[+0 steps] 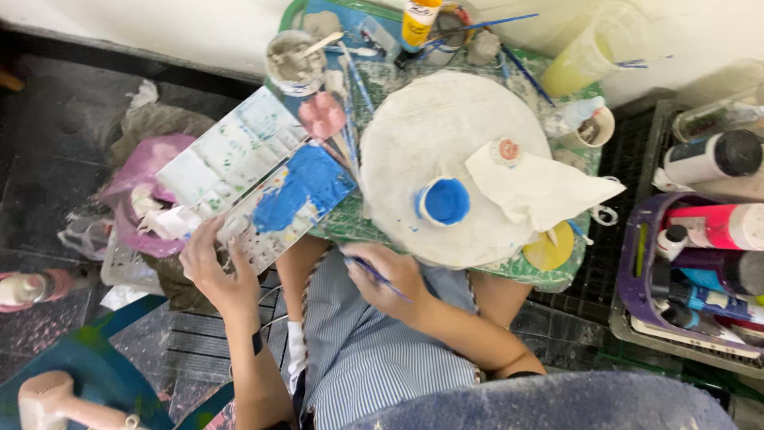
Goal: The person paints the inside of a small blue ceramic cup using a paintbrush. They dip the brush into a palette of blue paint and apply it to the interior of the cup.
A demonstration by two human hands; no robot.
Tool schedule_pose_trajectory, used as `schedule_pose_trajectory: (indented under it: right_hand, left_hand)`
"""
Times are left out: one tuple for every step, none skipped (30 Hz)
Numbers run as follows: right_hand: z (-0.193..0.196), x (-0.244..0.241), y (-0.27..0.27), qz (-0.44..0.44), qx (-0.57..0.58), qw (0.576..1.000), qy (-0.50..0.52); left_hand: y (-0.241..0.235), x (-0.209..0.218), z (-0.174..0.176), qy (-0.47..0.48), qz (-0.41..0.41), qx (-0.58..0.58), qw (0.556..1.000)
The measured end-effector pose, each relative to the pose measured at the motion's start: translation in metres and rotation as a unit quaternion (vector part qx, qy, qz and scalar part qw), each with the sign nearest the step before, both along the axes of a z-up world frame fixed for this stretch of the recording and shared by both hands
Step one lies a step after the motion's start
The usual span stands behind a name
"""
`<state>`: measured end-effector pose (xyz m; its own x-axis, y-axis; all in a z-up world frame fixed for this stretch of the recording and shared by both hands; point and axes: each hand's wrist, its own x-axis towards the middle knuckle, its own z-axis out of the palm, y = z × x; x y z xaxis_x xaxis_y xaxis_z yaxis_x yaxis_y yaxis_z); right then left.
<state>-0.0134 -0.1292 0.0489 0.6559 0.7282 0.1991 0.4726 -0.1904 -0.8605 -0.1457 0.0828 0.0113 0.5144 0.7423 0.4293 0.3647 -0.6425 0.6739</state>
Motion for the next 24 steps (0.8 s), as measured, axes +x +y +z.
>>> schedule_pose_trajectory:
  right_hand:
    - [0.003,-0.002,0.020,-0.014,0.009,1.000,-0.023]
    - [0.007,0.000,0.040,-0.027,0.019,0.998,-0.047]
    - [0.008,0.004,0.053,-0.039,0.029,0.996,-0.072]
    - [0.006,0.009,0.062,-0.056,0.027,0.994,-0.085]
    - [0.006,0.013,0.070,-0.073,0.024,0.992,-0.098]
    - [0.005,0.015,0.074,-0.090,0.021,0.990,-0.110]
    - [0.002,0.014,0.076,-0.086,0.006,0.989,-0.123]
    - [0.000,0.012,0.076,-0.082,-0.008,0.987,-0.135]
    - [-0.002,0.009,0.075,-0.079,-0.023,0.986,-0.147]
    - [-0.002,0.008,0.076,-0.075,-0.003,0.988,-0.132]
    - [-0.002,0.008,0.077,-0.071,0.017,0.990,-0.117]
    - [-0.001,0.009,0.078,-0.067,0.037,0.992,-0.102]
    - [-0.002,0.010,0.078,-0.090,-0.007,0.995,-0.044]
    - [-0.002,0.012,0.078,-0.112,-0.051,0.992,0.014]
    - [-0.002,0.014,0.079,-0.132,-0.096,0.984,0.074]
    - [-0.002,0.016,0.084,-0.127,-0.046,0.991,0.014]
    - [0.000,0.019,0.091,-0.121,0.005,0.992,-0.047]
    - [0.000,0.021,0.095,-0.113,0.056,0.986,-0.107]
    - [-0.001,0.022,0.098,-0.113,0.055,0.986,-0.107]
    - [-0.003,0.023,0.101,-0.113,0.055,0.986,-0.106]
    - [-0.005,0.025,0.103,-0.112,0.056,0.986,-0.107]
    - [-0.007,0.025,0.104,-0.110,0.048,0.991,-0.058]
    - [-0.010,0.025,0.104,-0.107,0.039,0.994,-0.007]
    - [-0.013,0.024,0.104,-0.102,0.029,0.993,0.045]
  left_hand:
    - [0.002,-0.008,-0.005,0.014,0.025,-0.001,1.000]
    - [0.004,-0.014,-0.010,0.029,0.033,0.007,0.999]
    - [0.005,-0.017,-0.015,0.043,0.042,0.016,0.998]
    - [0.007,-0.020,-0.019,0.057,0.052,0.024,0.997]
    - [0.008,-0.021,-0.023,0.050,0.049,0.007,0.997]
    - [0.008,-0.021,-0.027,0.044,0.047,-0.010,0.998]
    - [0.009,-0.020,-0.032,0.037,0.043,-0.028,0.998]
    - [0.012,-0.018,-0.036,0.022,0.038,-0.040,0.998]
    - [0.013,-0.015,-0.039,0.008,0.031,-0.052,0.998]
    - [0.014,-0.013,-0.041,-0.007,0.024,-0.064,0.998]
    - [0.015,-0.010,-0.043,-0.032,0.019,-0.123,0.992]
    - [0.015,-0.007,-0.044,-0.057,0.013,-0.181,0.982]
    - [0.015,-0.006,-0.045,-0.082,0.007,-0.239,0.968]
    - [0.014,-0.004,-0.046,-0.081,-0.003,-0.212,0.974]
    - [0.014,-0.003,-0.046,-0.079,-0.012,-0.185,0.979]
    - [0.013,-0.002,-0.046,-0.076,-0.022,-0.158,0.984]
    - [0.013,-0.001,-0.044,-0.078,-0.016,-0.191,0.978]
    - [0.012,-0.001,-0.043,-0.080,-0.010,-0.224,0.971]
    - [0.011,-0.001,-0.041,-0.082,-0.005,-0.257,0.963]
    - [0.011,-0.001,-0.040,-0.091,-0.012,-0.256,0.962]
    - [0.010,0.000,-0.039,-0.101,-0.018,-0.254,0.962]
    - [0.011,0.000,-0.038,-0.111,-0.024,-0.253,0.961]
    - [0.010,0.000,-0.037,-0.116,-0.025,-0.251,0.961]
    - [0.009,0.001,-0.036,-0.122,-0.027,-0.249,0.960]
